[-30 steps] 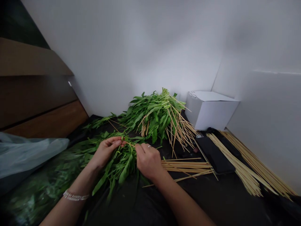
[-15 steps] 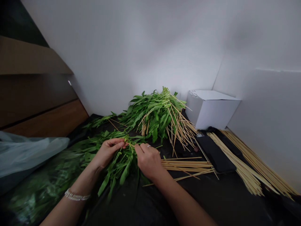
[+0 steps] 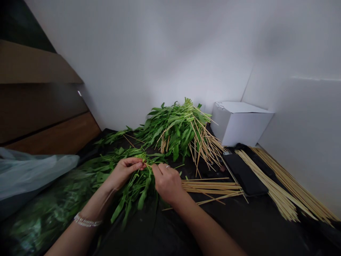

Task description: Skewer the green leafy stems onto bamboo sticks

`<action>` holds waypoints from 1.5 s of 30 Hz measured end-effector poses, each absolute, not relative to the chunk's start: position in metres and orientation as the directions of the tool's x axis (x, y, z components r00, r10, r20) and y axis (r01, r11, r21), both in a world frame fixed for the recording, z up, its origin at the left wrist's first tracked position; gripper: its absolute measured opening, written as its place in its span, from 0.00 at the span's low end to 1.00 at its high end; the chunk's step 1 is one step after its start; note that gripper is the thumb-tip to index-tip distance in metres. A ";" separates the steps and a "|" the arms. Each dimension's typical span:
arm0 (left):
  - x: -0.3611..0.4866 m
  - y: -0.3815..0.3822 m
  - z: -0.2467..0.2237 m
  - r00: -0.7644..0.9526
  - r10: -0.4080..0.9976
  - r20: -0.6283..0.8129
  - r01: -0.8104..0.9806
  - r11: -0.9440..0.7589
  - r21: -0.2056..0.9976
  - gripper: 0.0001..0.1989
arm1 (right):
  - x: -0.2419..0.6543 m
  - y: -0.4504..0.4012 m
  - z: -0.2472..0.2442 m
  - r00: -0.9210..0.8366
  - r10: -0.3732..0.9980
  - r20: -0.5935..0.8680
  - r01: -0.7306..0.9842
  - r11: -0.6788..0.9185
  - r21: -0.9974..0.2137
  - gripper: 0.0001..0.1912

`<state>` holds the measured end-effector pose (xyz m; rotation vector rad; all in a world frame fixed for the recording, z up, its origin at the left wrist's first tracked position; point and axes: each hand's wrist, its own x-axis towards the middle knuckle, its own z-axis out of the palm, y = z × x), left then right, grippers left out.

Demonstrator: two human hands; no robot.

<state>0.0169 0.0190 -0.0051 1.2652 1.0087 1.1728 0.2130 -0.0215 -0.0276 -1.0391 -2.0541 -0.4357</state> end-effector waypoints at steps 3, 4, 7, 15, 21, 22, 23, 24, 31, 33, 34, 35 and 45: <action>0.017 0.019 -0.006 0.179 0.982 0.053 -0.115 -0.032 0.993 0.12 | 0.212 -0.022 -0.029 -0.365 0.523 0.770 0.789 0.613 -0.042 0.16; 0.017 0.018 -0.006 0.186 0.982 0.044 -0.119 -0.022 0.993 0.12 | 0.212 -0.022 -0.029 -0.366 0.523 0.770 0.787 0.615 -0.043 0.16; 0.018 0.018 -0.007 0.199 0.980 0.017 -0.109 0.005 0.994 0.12 | 0.211 -0.021 -0.031 -0.374 0.532 0.759 0.782 0.622 -0.051 0.16; 0.021 0.016 -0.005 0.181 0.983 0.011 -0.013 -0.009 1.000 0.13 | 0.210 -0.021 -0.033 -0.370 0.535 0.759 0.775 0.628 -0.065 0.14; 0.004 0.017 0.008 0.226 0.969 0.098 0.061 -0.115 0.992 0.13 | 0.216 -0.017 -0.030 -0.298 0.539 0.787 0.825 0.561 -0.072 0.15; 0.001 0.017 0.010 0.238 0.963 0.129 0.087 -0.153 0.984 0.12 | 0.216 -0.017 -0.030 -0.291 0.546 0.785 0.829 0.554 -0.078 0.15; -0.002 0.017 0.013 0.267 0.950 0.161 0.114 -0.197 0.974 0.11 | 0.217 -0.016 -0.029 -0.288 0.553 0.782 0.832 0.549 -0.082 0.15; -0.004 0.016 0.015 0.310 0.931 0.192 0.144 -0.246 0.959 0.11 | 0.217 -0.016 -0.029 -0.288 0.561 0.776 0.834 0.545 -0.084 0.15; 0.008 0.015 0.012 0.472 0.813 0.341 0.400 -0.543 0.738 0.07 | 0.216 -0.017 -0.029 -0.301 0.582 0.755 0.841 0.536 -0.078 0.14; 0.010 0.015 0.011 0.449 0.819 0.357 0.378 -0.536 0.755 0.06 | 0.217 -0.017 -0.029 -0.302 0.586 0.752 0.841 0.535 -0.079 0.13; 0.010 0.015 0.011 0.421 0.836 0.352 0.340 -0.505 0.793 0.06 | 0.217 -0.017 -0.029 -0.300 0.589 0.750 0.842 0.534 -0.082 0.13; 0.009 0.015 0.011 0.378 0.863 0.335 0.292 -0.454 0.842 0.07 | 0.217 -0.017 -0.030 -0.298 0.590 0.750 0.842 0.533 -0.086 0.13; 0.013 0.016 0.006 0.121 0.984 0.127 0.005 -0.128 0.992 0.17 | 0.214 -0.019 -0.029 -0.326 0.527 0.785 0.812 0.581 -0.053 0.15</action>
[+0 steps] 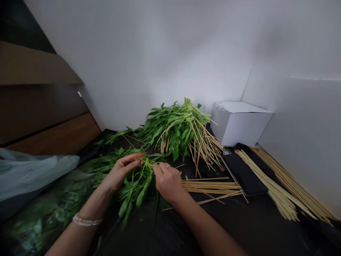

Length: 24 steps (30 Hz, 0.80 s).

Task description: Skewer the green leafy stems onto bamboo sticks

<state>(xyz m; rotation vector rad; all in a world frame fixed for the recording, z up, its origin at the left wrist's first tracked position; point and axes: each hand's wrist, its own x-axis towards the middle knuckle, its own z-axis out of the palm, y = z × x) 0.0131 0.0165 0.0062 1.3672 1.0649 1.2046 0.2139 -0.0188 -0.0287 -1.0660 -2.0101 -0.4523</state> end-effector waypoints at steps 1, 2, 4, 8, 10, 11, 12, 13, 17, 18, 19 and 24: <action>0.014 0.016 0.005 0.128 0.985 0.118 0.015 -0.121 0.993 0.18 | 0.214 -0.019 -0.029 -0.327 0.525 0.786 0.812 0.581 -0.051 0.15; 0.015 0.016 0.004 0.133 0.985 0.110 0.019 -0.114 0.993 0.18 | 0.214 -0.019 -0.029 -0.327 0.525 0.786 0.812 0.581 -0.050 0.15; 0.016 0.016 0.003 0.136 0.986 0.097 0.018 -0.101 0.995 0.17 | 0.214 -0.018 -0.029 -0.327 0.524 0.786 0.814 0.579 -0.048 0.15; 0.017 0.016 0.003 0.121 0.989 0.085 0.010 -0.087 0.996 0.16 | 0.214 -0.019 -0.029 -0.327 0.527 0.785 0.817 0.575 -0.046 0.15; 0.018 0.015 0.004 0.113 0.990 0.084 0.000 -0.084 0.996 0.15 | 0.214 -0.020 -0.028 -0.328 0.537 0.777 0.817 0.574 -0.052 0.15; 0.019 0.014 0.005 0.111 0.990 0.082 -0.004 -0.082 0.997 0.15 | 0.214 -0.020 -0.028 -0.329 0.544 0.772 0.818 0.573 -0.055 0.15; 0.020 0.014 0.006 0.108 0.991 0.080 -0.005 -0.080 0.997 0.15 | 0.214 -0.020 -0.027 -0.329 0.548 0.769 0.819 0.571 -0.057 0.15; 0.020 0.014 0.006 0.105 0.991 0.078 -0.003 -0.078 0.997 0.15 | 0.214 -0.021 -0.027 -0.330 0.551 0.767 0.820 0.570 -0.057 0.16; 0.021 0.013 0.007 0.095 0.993 0.073 0.011 -0.074 0.997 0.15 | 0.214 -0.021 -0.027 -0.337 0.543 0.769 0.814 0.578 -0.052 0.16; 0.021 0.013 0.006 0.094 0.993 0.067 0.010 -0.068 0.998 0.14 | 0.214 -0.020 -0.027 -0.339 0.543 0.768 0.812 0.581 -0.053 0.16; 0.021 0.013 0.005 0.094 0.994 0.059 0.006 -0.060 0.998 0.14 | 0.214 -0.020 -0.027 -0.339 0.545 0.767 0.812 0.582 -0.055 0.16; 0.018 0.017 0.000 0.102 0.993 0.064 0.022 -0.066 0.998 0.14 | 0.213 -0.020 -0.028 -0.354 0.559 0.749 0.811 0.582 -0.051 0.15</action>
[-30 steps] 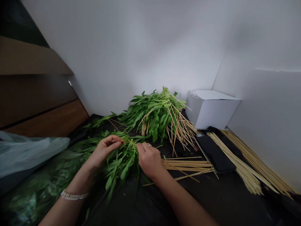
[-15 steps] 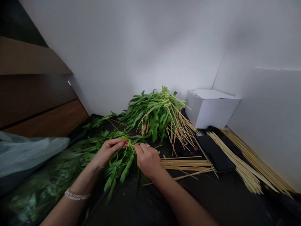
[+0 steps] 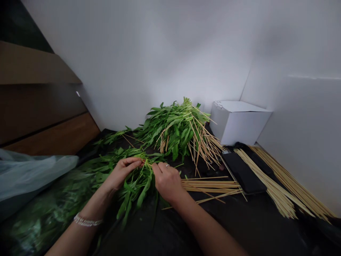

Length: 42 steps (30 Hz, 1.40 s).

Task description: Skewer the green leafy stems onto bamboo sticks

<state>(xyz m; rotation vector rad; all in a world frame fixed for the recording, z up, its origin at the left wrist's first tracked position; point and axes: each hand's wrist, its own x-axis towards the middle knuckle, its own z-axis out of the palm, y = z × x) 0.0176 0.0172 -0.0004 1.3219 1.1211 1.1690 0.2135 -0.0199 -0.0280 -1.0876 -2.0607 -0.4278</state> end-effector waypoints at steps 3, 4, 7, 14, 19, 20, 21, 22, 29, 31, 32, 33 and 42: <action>0.016 0.019 -0.001 0.091 0.991 0.101 0.087 -0.109 0.990 0.13 | 0.213 -0.020 -0.029 -0.359 0.570 0.739 0.815 0.577 -0.050 0.14; 0.017 0.019 -0.001 0.082 0.991 0.110 0.109 -0.118 0.987 0.12 | 0.213 -0.021 -0.029 -0.359 0.578 0.733 0.817 0.574 -0.052 0.14; 0.018 0.018 0.001 0.066 0.989 0.132 0.168 -0.141 0.976 0.12 | 0.212 -0.021 -0.030 -0.365 0.600 0.712 0.822 0.567 -0.057 0.13; 0.022 0.015 0.001 0.091 0.988 0.125 0.176 -0.140 0.974 0.11 | 0.211 -0.022 -0.030 -0.371 0.607 0.702 0.822 0.567 -0.056 0.13; 0.021 0.014 0.000 0.126 0.991 0.052 0.120 -0.068 0.990 0.12 | 0.211 -0.022 -0.030 -0.367 0.606 0.706 0.815 0.576 -0.070 0.13; 0.021 0.013 0.001 0.137 0.990 0.041 0.111 -0.056 0.992 0.12 | 0.211 -0.022 -0.030 -0.366 0.603 0.709 0.811 0.581 -0.075 0.13; 0.021 0.013 0.001 0.150 0.988 0.037 0.098 -0.052 0.994 0.12 | 0.211 -0.022 -0.031 -0.363 0.600 0.713 0.807 0.585 -0.082 0.13; 0.021 0.013 0.001 0.168 0.985 0.041 0.084 -0.055 0.995 0.13 | 0.211 -0.021 -0.031 -0.359 0.597 0.717 0.803 0.589 -0.088 0.13; 0.024 0.014 -0.001 0.238 0.966 0.099 0.061 -0.117 0.991 0.14 | 0.210 -0.021 -0.029 -0.364 0.588 0.723 0.789 0.607 -0.096 0.12; 0.023 0.013 0.000 0.212 0.973 0.090 0.050 -0.102 0.993 0.13 | 0.210 -0.021 -0.029 -0.355 0.585 0.730 0.796 0.599 -0.093 0.12; 0.022 0.013 0.001 0.202 0.976 0.082 0.042 -0.092 0.995 0.13 | 0.210 -0.021 -0.030 -0.350 0.583 0.734 0.799 0.594 -0.091 0.13; 0.021 0.013 0.001 0.202 0.977 0.074 0.037 -0.083 0.996 0.13 | 0.210 -0.021 -0.030 -0.347 0.581 0.736 0.801 0.591 -0.089 0.13; 0.019 0.015 -0.002 0.271 0.962 0.028 0.078 -0.051 0.996 0.11 | 0.208 -0.023 -0.032 -0.376 0.573 0.728 0.789 0.610 -0.073 0.12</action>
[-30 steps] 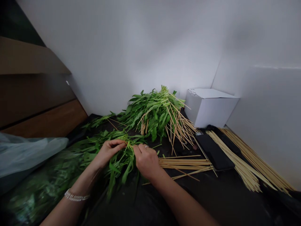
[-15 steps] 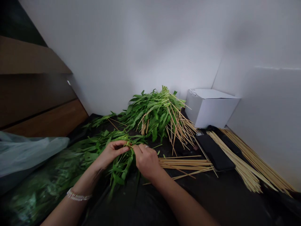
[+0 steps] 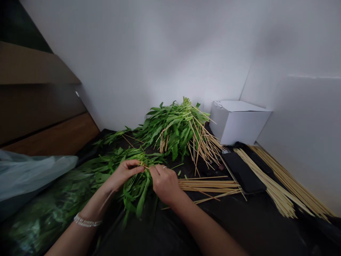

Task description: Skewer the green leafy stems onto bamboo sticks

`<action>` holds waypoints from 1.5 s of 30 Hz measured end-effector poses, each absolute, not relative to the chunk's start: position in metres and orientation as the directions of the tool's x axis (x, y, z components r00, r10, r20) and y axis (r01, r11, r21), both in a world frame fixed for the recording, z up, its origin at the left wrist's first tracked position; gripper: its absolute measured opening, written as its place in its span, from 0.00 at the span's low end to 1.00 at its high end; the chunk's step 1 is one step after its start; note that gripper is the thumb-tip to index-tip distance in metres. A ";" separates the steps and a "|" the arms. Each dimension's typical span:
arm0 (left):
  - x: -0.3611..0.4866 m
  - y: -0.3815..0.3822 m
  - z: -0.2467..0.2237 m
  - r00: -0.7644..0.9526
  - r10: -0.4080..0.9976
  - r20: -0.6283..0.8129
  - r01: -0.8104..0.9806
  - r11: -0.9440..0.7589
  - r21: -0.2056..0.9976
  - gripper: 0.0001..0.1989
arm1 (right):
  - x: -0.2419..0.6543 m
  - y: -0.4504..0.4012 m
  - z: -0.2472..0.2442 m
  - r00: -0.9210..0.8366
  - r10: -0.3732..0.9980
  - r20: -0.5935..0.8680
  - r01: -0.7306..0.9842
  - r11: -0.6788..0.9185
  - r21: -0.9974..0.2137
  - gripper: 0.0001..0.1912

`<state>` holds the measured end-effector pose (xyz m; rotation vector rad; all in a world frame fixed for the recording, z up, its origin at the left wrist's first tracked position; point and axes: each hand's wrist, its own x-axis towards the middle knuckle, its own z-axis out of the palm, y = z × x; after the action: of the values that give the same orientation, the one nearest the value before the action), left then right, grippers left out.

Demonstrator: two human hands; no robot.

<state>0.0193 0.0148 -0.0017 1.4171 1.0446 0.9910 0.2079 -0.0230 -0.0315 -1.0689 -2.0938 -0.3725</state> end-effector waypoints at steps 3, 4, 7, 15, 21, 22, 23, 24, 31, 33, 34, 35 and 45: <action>0.019 0.015 -0.001 0.284 0.958 0.030 0.080 -0.055 0.995 0.11 | 0.207 -0.023 -0.032 -0.373 0.568 0.734 0.794 0.605 -0.064 0.12; 0.019 0.015 -0.001 0.290 0.956 0.030 0.078 -0.055 0.995 0.11 | 0.207 -0.023 -0.032 -0.373 0.567 0.734 0.794 0.605 -0.064 0.12; 0.018 0.015 0.001 0.302 0.953 0.024 0.073 -0.048 0.996 0.12 | 0.208 -0.023 -0.032 -0.370 0.560 0.741 0.789 0.611 -0.068 0.12; 0.020 0.014 0.004 0.148 0.989 -0.012 -0.038 0.018 0.999 0.16 | 0.211 -0.019 -0.030 -0.328 0.576 0.749 0.800 0.591 -0.103 0.13; 0.022 0.014 0.007 0.055 0.998 0.029 -0.036 -0.027 0.999 0.16 | 0.212 -0.019 -0.030 -0.327 0.607 0.724 0.808 0.577 -0.119 0.12; 0.022 0.014 0.008 0.053 0.998 0.029 -0.037 -0.027 0.999 0.16 | 0.212 -0.019 -0.030 -0.328 0.612 0.720 0.808 0.576 -0.121 0.12; 0.022 0.014 0.008 0.054 0.998 0.023 -0.037 -0.021 0.999 0.16 | 0.212 -0.020 -0.030 -0.333 0.614 0.715 0.806 0.579 -0.122 0.12; 0.021 0.015 0.007 0.059 0.998 0.016 -0.038 -0.014 0.999 0.16 | 0.212 -0.020 -0.030 -0.340 0.615 0.711 0.802 0.584 -0.122 0.12; 0.019 0.017 0.002 0.104 0.995 0.006 -0.022 -0.004 1.000 0.14 | 0.209 -0.020 -0.035 -0.342 0.605 0.719 0.790 0.600 -0.129 0.13; 0.020 0.017 0.001 0.134 0.991 0.021 0.005 -0.022 1.000 0.14 | 0.208 -0.021 -0.037 -0.340 0.599 0.725 0.792 0.598 -0.123 0.13; 0.021 0.017 0.001 0.148 0.989 0.025 0.015 -0.028 0.999 0.13 | 0.208 -0.021 -0.037 -0.337 0.597 0.728 0.794 0.596 -0.121 0.13; 0.021 0.016 0.001 0.156 0.987 0.026 0.023 -0.030 0.999 0.13 | 0.208 -0.021 -0.037 -0.332 0.596 0.731 0.796 0.593 -0.121 0.13; 0.025 0.018 -0.008 0.188 0.981 0.036 0.024 -0.042 0.999 0.13 | 0.206 -0.021 -0.038 -0.324 0.604 0.728 0.797 0.589 -0.133 0.12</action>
<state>0.0254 0.0184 -0.0080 1.3417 1.0698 1.0830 0.2055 -0.0210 -0.0382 -1.1100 -2.0483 -0.3203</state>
